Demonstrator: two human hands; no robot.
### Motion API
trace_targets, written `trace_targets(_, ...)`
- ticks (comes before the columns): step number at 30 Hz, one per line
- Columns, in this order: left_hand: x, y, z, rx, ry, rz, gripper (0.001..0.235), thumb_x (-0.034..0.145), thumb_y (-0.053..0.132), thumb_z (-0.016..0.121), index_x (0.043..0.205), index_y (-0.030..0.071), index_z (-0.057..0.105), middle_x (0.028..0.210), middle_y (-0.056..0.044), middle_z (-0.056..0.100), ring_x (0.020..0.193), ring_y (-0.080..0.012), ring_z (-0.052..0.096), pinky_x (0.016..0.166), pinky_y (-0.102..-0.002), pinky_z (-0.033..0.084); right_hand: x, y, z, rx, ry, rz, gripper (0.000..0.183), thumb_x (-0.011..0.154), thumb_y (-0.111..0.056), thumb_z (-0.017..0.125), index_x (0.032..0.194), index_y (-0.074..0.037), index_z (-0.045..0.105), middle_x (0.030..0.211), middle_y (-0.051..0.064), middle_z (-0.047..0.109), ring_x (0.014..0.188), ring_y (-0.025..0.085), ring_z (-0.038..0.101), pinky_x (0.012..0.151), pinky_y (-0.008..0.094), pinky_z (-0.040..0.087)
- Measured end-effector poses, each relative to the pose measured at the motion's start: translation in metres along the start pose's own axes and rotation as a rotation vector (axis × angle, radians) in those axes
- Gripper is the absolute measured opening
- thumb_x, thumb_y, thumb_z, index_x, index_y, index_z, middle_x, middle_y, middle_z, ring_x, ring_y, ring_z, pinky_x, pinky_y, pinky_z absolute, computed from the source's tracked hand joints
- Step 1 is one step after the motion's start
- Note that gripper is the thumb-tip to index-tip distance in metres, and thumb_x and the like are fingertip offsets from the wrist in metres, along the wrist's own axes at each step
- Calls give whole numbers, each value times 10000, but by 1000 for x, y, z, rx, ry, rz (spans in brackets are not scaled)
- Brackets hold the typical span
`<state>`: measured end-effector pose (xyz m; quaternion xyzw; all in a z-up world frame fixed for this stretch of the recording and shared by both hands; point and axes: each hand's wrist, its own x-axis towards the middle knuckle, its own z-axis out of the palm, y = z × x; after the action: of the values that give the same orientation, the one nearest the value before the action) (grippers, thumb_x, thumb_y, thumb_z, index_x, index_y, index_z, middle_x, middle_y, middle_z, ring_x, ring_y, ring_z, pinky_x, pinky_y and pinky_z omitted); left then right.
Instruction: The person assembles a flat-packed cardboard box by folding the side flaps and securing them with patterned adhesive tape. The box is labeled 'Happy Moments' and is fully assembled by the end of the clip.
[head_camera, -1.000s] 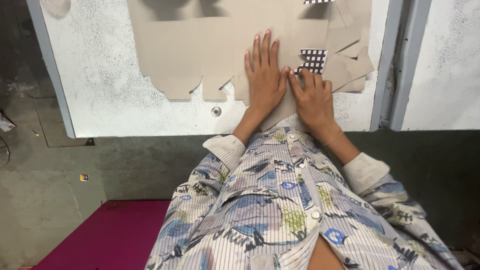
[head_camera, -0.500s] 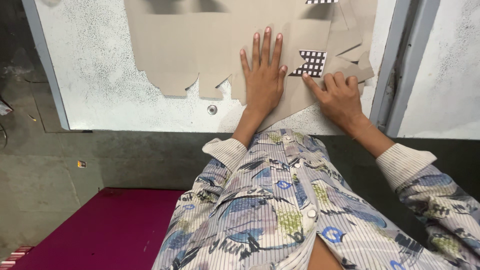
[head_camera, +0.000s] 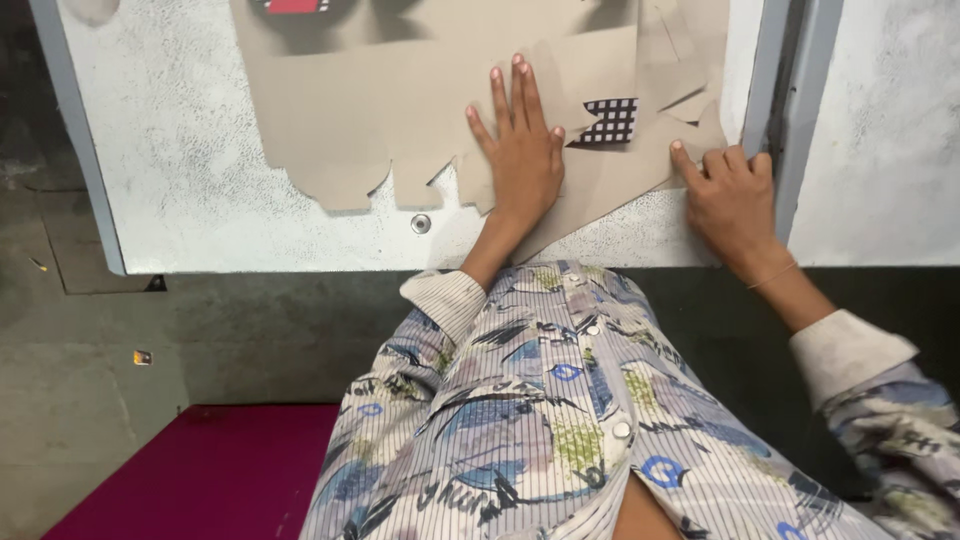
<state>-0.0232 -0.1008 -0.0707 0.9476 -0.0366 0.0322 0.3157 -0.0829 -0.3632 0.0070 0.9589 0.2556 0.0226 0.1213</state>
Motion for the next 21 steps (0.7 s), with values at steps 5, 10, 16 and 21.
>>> trace_targets(5, -3, -9, -24, -372, -29, 32, 725, 1076, 168, 554, 1680, 102, 158, 1754, -56, 187, 1669, -264, 123, 1362, -555, 123, 23, -58, -25, 390, 119, 76, 412, 938, -163, 730, 1344, -118, 678, 1087, 95, 599, 1025, 278, 554, 885, 431, 401)
trace_targets(10, -19, -36, -85, -169, -218, 242, 984, 917, 335, 754, 1607, 57, 110, 1661, -142, 260, 1572, -331, 190, 1242, -586, 216, 55, -113, -40, 532, 133, -12, 596, 845, -274, 785, 1378, -77, 604, 1368, 137, 561, 1262, 323, 534, 1004, 467, 415)
trace_targets(16, -25, -40, -112, 134, -337, 345, 1124, 722, 292, 838, 1580, 98, 137, 1581, -182, 339, 1473, -380, 323, 1147, -597, 312, 79, -129, -28, 570, 211, -88, 438, 913, -198, 734, 1320, -68, 638, 1379, 117, 594, 1314, 308, 561, 1055, 444, 431)
trace_targets(21, -19, -40, -109, 86, -363, 544, 841, 866, 138, 732, 1588, 97, 302, 1438, -180, 529, 1241, -350, 572, 957, -462, 532, 75, -123, -4, 562, 329, -15, 146, 983, -105, 679, 1119, -52, 694, 1240, 77, 668, 1200, 269, 653, 992, 397, 485)
